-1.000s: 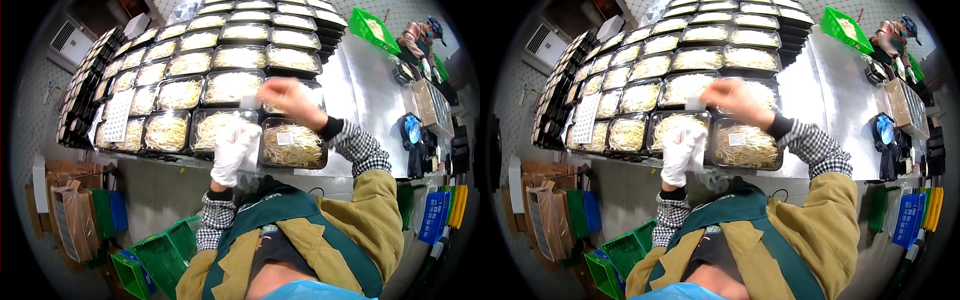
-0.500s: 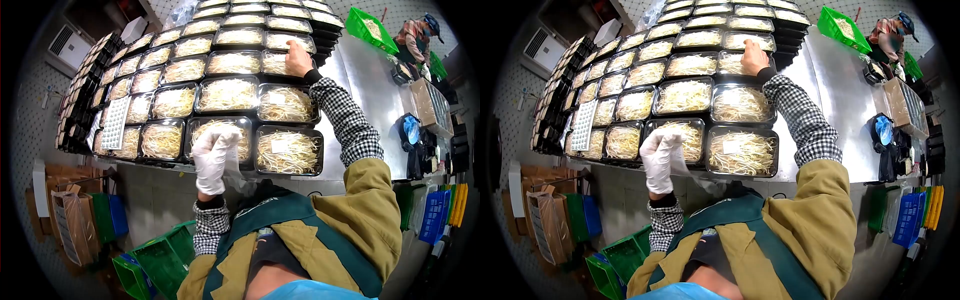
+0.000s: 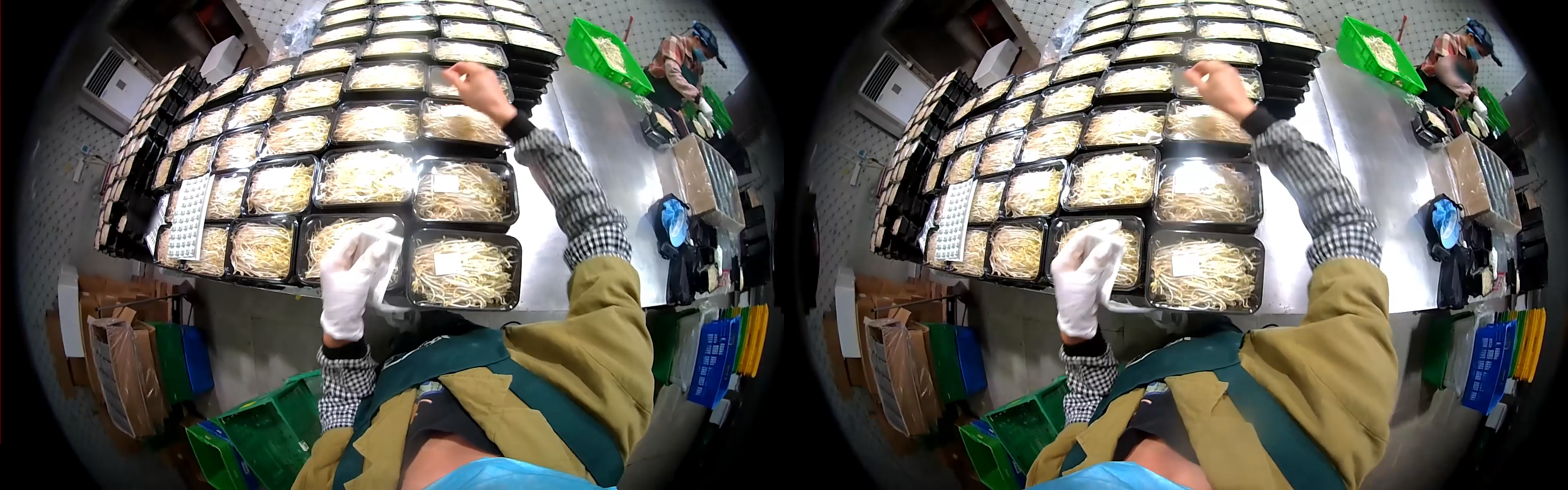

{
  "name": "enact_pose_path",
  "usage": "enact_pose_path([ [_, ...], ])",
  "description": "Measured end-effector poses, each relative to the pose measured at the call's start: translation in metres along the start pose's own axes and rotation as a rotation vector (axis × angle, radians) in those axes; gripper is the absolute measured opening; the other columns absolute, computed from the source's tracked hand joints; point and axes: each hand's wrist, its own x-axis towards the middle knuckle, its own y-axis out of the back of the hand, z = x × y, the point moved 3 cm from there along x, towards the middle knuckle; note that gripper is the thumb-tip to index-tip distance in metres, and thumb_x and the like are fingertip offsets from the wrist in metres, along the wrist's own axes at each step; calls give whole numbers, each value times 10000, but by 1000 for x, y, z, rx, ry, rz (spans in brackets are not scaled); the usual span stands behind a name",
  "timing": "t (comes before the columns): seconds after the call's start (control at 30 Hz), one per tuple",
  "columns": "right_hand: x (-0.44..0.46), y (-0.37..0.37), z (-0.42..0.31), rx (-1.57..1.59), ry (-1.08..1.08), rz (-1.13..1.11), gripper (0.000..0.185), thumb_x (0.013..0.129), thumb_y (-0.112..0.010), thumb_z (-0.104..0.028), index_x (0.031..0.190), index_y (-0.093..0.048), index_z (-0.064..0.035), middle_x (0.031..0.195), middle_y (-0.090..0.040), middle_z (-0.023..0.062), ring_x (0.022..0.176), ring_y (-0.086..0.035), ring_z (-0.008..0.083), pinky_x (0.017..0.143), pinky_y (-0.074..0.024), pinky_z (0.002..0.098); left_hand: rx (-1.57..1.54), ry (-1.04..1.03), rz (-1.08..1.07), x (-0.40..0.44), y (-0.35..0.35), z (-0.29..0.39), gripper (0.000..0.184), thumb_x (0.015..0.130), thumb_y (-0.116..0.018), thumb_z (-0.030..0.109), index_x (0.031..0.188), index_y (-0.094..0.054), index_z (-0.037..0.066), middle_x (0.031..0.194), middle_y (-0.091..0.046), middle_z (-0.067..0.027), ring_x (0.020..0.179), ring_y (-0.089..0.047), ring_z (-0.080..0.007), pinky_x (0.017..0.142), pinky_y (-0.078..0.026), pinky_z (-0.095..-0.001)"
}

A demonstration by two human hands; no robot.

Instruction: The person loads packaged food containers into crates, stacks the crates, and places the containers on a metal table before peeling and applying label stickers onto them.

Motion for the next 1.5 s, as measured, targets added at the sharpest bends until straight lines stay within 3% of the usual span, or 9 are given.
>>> enact_pose_path([
  [0.17, 37, -39, 74, -380, -151, -109, 362, 778, -614, -442, 886, -672, -102, 941, -613, 177, 883, -605, 334, 774, -478, 414, -68, -112, 16, -21, 21, 13, 372, 794, -694, 89, 1122, -567, -33, 1059, -628, -136, 875, -619, -152, 772, -506, -268],
  [0.4, 33, -47, 77, -155, 35, -3, 230, 877, -509, -127, 1084, -547, -34, 1064, -599, 188, 860, -622, 308, 766, -494, 371, 27, 45, 114, -6, 8, 1, 120, 878, -614, 118, 914, -630, 5, 841, -628, -34, 751, -582, -75, 603, -472, -208],
  [0.53, -75, -6, -121, 835, -152, -1072, 314, 881, -610, -257, 1101, -592, -34, 1109, -614, 81, 975, -562, 150, 840, -467, 311, 189, -205, 308, 20, 5, -35, 259, 902, -596, 263, 823, -614, 17, 657, -580, 11, 523, -498, -53, 479, -379, -191],
  [0.6, -122, 8, -164, 946, -189, -1141, 306, 861, -643, -229, 1080, -607, -17, 1003, -654, 64, 883, -586, 112, 789, -480, 267, 154, -291, 327, 27, -14, -23, 313, 883, -632, 207, 658, -510, 27, 623, -445, 71, 585, -369, -25, 502, -300, -209],
  [0.8, -12, -17, -31, 604, -119, -422, 286, 874, -614, -309, 936, -659, -34, 876, -680, 80, 761, -620, 125, 681, -501, 288, 135, 152, 69, 12, -7, -6, 136, 837, -635, 58, 735, -578, -12, 672, -564, -2, 574, -470, -54, 546, -413, -200],
  [0.93, 115, -22, 111, -362, -52, 1, 398, 891, -486, -435, 983, -663, -91, 860, -649, 151, 804, -633, 303, 730, -487, 433, -109, -275, -12, -29, 64, 23, 137, 743, -678, -13, 851, -598, -41, 724, -588, -67, 643, -574, -154, 555, -477, -247],
  [1.13, 128, -62, 150, -596, -191, -87, 392, 822, -593, -410, 1061, -622, -101, 1091, -582, 191, 960, -599, 351, 797, -487, 436, -125, -262, 390, -56, 95, 11, 355, 689, -769, 54, 988, -589, -11, 819, -589, -88, 650, -573, -140, 550, -490, -235],
  [1.4, 118, -57, 112, -252, 35, 182, 228, 862, -529, -159, 1060, -591, -64, 963, -605, 184, 957, -575, 358, 795, -461, 420, 108, -166, 36, -29, 59, 12, 183, 843, -647, 135, 831, -582, -36, 715, -582, -101, 631, -562, -139, 546, -447, -228],
  [1.5, 27, -48, -54, 432, -67, -658, 358, 907, -548, -364, 990, -633, -27, 874, -652, 38, 803, -574, 111, 689, -461, 273, -25, 66, 131, -21, 41, 1, 192, 876, -610, 144, 804, -580, -32, 660, -579, -73, 496, -516, -102, 446, -408, -208],
])
